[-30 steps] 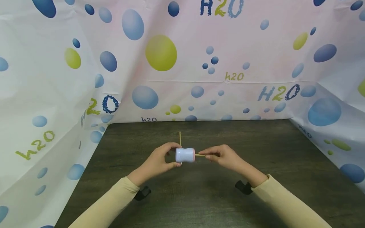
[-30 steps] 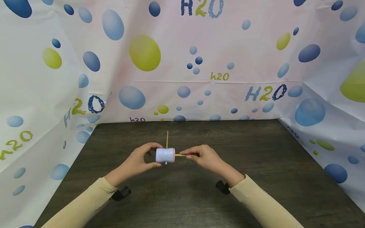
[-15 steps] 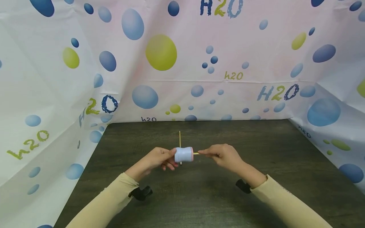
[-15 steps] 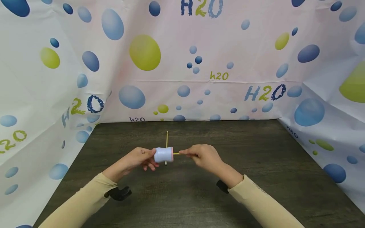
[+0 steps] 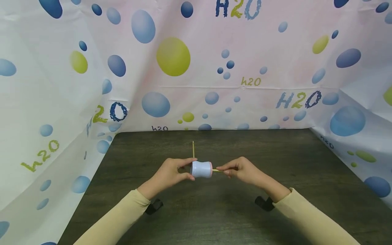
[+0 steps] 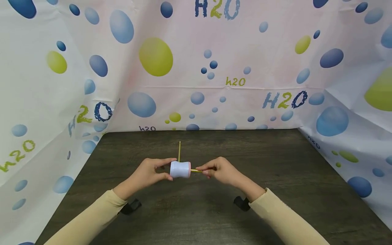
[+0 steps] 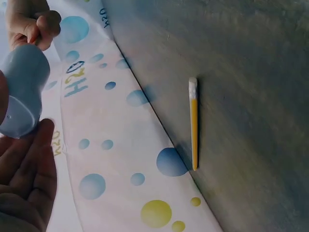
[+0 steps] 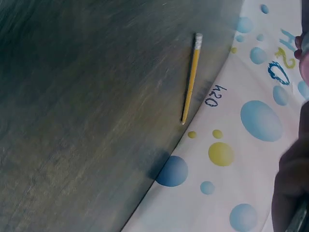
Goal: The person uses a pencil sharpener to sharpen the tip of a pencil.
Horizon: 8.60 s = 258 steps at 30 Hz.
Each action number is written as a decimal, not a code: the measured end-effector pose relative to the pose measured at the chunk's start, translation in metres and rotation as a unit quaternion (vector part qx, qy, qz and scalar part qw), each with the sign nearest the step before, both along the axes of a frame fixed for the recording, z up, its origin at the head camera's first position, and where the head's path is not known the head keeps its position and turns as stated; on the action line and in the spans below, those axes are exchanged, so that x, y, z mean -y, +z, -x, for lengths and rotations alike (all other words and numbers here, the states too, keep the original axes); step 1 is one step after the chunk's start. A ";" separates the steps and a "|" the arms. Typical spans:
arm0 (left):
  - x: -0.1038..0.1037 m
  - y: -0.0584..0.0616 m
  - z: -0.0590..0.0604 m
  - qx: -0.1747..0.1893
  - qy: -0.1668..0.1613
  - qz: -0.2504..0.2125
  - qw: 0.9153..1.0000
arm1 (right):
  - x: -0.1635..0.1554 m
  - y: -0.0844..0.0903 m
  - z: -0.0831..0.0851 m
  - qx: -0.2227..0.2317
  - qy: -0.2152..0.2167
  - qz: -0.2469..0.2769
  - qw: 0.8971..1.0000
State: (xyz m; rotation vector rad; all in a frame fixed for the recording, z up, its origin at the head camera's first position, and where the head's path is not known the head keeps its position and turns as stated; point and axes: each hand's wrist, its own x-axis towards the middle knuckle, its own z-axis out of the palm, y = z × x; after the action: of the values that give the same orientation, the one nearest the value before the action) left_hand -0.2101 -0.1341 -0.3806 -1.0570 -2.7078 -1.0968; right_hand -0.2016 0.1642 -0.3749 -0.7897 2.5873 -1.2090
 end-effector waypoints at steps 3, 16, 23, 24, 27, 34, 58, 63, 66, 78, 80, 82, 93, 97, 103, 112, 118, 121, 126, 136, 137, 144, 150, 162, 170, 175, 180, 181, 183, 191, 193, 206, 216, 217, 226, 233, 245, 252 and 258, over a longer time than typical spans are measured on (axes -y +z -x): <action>0.000 0.000 -0.003 -0.083 -0.003 0.019 0.996 | -0.001 0.002 0.001 0.021 0.000 -0.001 1.000; 0.002 0.003 0.004 0.220 0.011 -0.107 0.970 | 0.003 0.009 -0.005 -0.167 -0.015 -0.078 0.983; 0.007 0.002 0.010 0.356 0.022 -0.074 0.931 | 0.002 0.008 -0.006 -0.236 -0.019 -0.089 0.968; 0.007 0.001 0.010 0.360 0.011 -0.073 0.930 | 0.002 0.007 -0.006 -0.244 -0.016 -0.092 0.965; 0.007 0.000 0.010 0.362 0.000 -0.083 0.928 | 0.004 0.006 -0.005 -0.266 -0.009 -0.102 0.959; 0.003 0.000 0.006 0.282 0.028 -0.096 0.954 | 0.005 0.005 -0.004 -0.226 -0.006 -0.084 0.970; 0.006 -0.004 0.003 0.225 0.005 -0.112 0.968 | 0.004 -0.001 -0.003 -0.213 -0.029 -0.057 0.975; 0.004 -0.009 0.007 0.344 0.018 -0.134 0.929 | 0.007 -0.003 -0.005 -0.328 -0.038 -0.095 0.939; 0.004 -0.011 0.006 0.364 0.004 -0.142 0.921 | 0.008 -0.003 -0.005 -0.338 -0.029 -0.103 0.935; 0.003 -0.010 -0.003 0.079 0.010 -0.046 0.996 | 0.004 0.002 0.002 -0.107 0.018 -0.044 0.993; 0.004 -0.013 -0.007 -0.018 0.001 -0.010 1.000 | 0.002 0.002 0.005 -0.035 0.032 -0.029 0.998; 0.005 -0.015 -0.010 -0.069 -0.007 0.001 0.998 | 0.001 0.001 0.008 0.014 0.042 -0.019 0.999; 0.003 -0.008 -0.005 0.045 -0.012 -0.034 0.998 | 0.003 -0.002 0.004 -0.040 0.005 -0.023 0.999; 0.004 -0.005 0.001 0.195 -0.003 -0.099 0.976 | 0.004 -0.001 0.000 -0.142 -0.027 -0.043 0.989; 0.006 -0.003 0.008 0.391 0.018 -0.167 0.905 | 0.003 0.000 -0.004 -0.241 -0.054 -0.060 0.967; -0.001 -0.006 0.007 0.394 0.010 -0.167 0.904 | 0.007 -0.004 -0.001 -0.319 0.005 -0.073 0.945; -0.003 -0.008 0.001 0.217 0.019 -0.142 0.966 | 0.008 -0.001 0.003 -0.167 0.002 -0.050 0.985; -0.004 -0.008 -0.006 0.053 0.010 -0.082 0.995 | 0.004 0.002 0.008 -0.038 0.007 -0.018 0.999; -0.003 -0.012 -0.011 -0.077 -0.003 -0.020 0.997 | 0.001 -0.002 0.011 0.029 0.023 0.000 0.999; 0.002 -0.005 -0.001 0.133 -0.013 -0.115 0.984 | 0.001 -0.003 -0.004 -0.109 -0.023 -0.043 0.993; 0.003 -0.004 0.001 0.170 -0.003 -0.132 0.977 | 0.001 -0.002 -0.005 -0.124 -0.031 -0.053 0.990; 0.002 -0.006 0.009 0.387 0.032 -0.142 0.910 | 0.002 0.001 -0.007 -0.214 -0.044 -0.086 0.972; -0.002 -0.010 0.007 0.433 0.017 -0.170 0.885 | 0.005 -0.004 -0.006 -0.326 -0.016 -0.095 0.941; -0.008 -0.005 -0.003 0.011 0.028 -0.027 0.999 | 0.001 0.003 0.002 -0.095 0.001 -0.031 0.995; -0.009 -0.007 -0.006 -0.129 0.007 -0.011 0.992 | -0.004 0.005 0.004 0.005 0.004 -0.013 1.000; -0.007 -0.005 -0.003 0.025 -0.011 -0.050 0.998 | -0.002 0.003 -0.002 -0.050 -0.015 -0.020 0.998; -0.002 -0.003 0.006 0.246 0.008 -0.112 0.963 | 0.001 0.002 -0.005 -0.187 -0.026 -0.051 0.981; -0.001 -0.003 0.007 0.286 0.012 -0.119 0.951 | 0.002 0.001 -0.006 -0.222 -0.028 -0.056 0.973; 0.000 -0.003 0.008 0.359 0.016 -0.130 0.924 | 0.002 -0.001 -0.006 -0.296 -0.029 -0.061 0.953; -0.001 -0.003 0.007 0.475 -0.027 -0.146 0.867 | 0.007 -0.008 -0.004 -0.447 -0.007 -0.075 0.891; -0.001 -0.004 0.007 0.456 -0.029 -0.140 0.879 | 0.007 -0.010 -0.004 -0.454 -0.006 -0.073 0.888; -0.003 -0.003 -0.005 -0.134 -0.017 0.045 0.990 | 0.001 0.007 -0.001 0.010 0.006 -0.014 1.000; -0.004 0.001 -0.001 0.022 -0.021 -0.036 0.999 | 0.002 0.004 -0.002 -0.039 -0.011 -0.029 0.999; -0.003 0.003 0.000 0.052 -0.026 -0.053 0.997 | 0.001 0.004 -0.003 -0.045 -0.010 -0.029 0.999; 0.000 0.006 0.009 0.331 0.005 -0.132 0.934 | -0.002 -0.001 -0.007 -0.303 -0.015 -0.071 0.950; -0.002 0.001 0.007 0.431 0.001 -0.162 0.888 | 0.003 -0.008 -0.003 -0.455 0.004 -0.062 0.888; -0.003 -0.006 -0.004 0.114 0.009 -0.072 0.991 | 0.004 -0.007 -0.005 -0.292 0.022 -0.050 0.955; 0.001 -0.009 -0.009 -0.189 -0.030 0.023 0.981 | 0.000 -0.005 0.004 0.005 0.042 0.001 0.999; -0.007 -0.004 -0.004 -0.082 -0.036 0.015 0.996 | -0.004 -0.007 0.001 -0.037 0.014 -0.031 0.999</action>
State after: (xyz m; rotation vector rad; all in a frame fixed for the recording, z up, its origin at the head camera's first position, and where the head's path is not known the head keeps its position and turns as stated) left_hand -0.2060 -0.1273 -0.3849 -1.2001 -2.5847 -0.9364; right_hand -0.2029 0.1685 -0.3820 -0.8713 2.6493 -1.1072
